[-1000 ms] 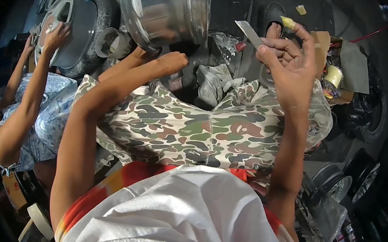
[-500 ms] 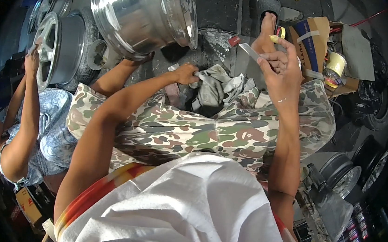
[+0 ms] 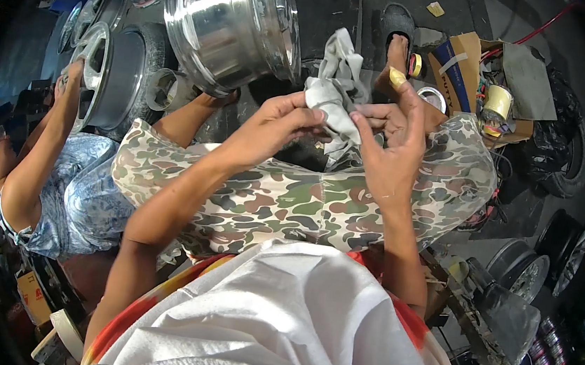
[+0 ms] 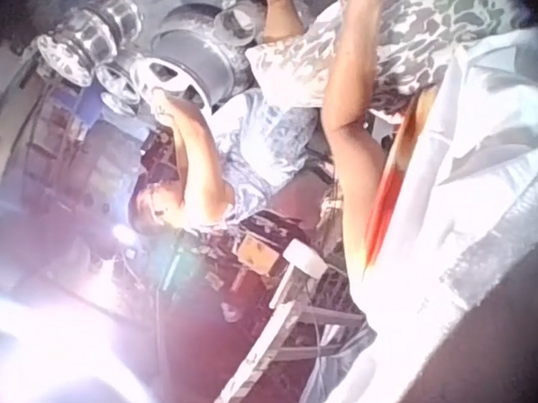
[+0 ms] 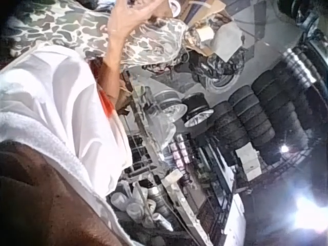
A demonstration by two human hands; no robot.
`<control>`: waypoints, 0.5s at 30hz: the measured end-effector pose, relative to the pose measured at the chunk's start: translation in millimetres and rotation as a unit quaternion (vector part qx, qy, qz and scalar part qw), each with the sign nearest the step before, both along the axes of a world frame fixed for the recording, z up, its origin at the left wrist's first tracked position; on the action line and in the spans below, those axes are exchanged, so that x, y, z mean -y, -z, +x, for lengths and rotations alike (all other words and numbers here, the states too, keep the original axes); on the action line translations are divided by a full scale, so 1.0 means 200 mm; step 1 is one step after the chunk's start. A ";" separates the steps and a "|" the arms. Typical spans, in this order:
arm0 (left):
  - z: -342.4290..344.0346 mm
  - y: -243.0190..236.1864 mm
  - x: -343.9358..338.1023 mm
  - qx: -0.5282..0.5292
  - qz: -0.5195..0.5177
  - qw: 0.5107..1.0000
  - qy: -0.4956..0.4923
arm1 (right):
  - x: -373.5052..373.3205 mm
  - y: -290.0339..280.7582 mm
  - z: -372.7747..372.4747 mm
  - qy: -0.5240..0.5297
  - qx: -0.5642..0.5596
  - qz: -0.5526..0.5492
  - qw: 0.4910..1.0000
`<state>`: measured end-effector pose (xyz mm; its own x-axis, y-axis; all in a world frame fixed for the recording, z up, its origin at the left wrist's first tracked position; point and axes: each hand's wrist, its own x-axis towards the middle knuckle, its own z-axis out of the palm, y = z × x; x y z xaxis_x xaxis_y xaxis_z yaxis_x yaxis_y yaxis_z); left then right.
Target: Repairing and polishing wheel rims using putty and sandpaper.
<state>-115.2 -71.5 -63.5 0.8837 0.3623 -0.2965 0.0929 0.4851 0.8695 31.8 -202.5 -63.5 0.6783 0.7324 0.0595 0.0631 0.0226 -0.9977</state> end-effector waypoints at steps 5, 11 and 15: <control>-0.01 0.02 0.13 0.071 0.074 0.991 -0.089 | 0.07 -0.04 -0.04 -0.042 -0.017 0.038 0.998; -0.08 -0.14 0.24 0.073 0.087 0.966 -0.230 | 0.13 -0.12 -0.12 -0.051 -0.052 0.104 0.992; -0.13 -0.17 0.19 0.021 0.101 0.970 -0.219 | 0.17 -0.14 -0.12 -0.119 -0.060 0.090 0.987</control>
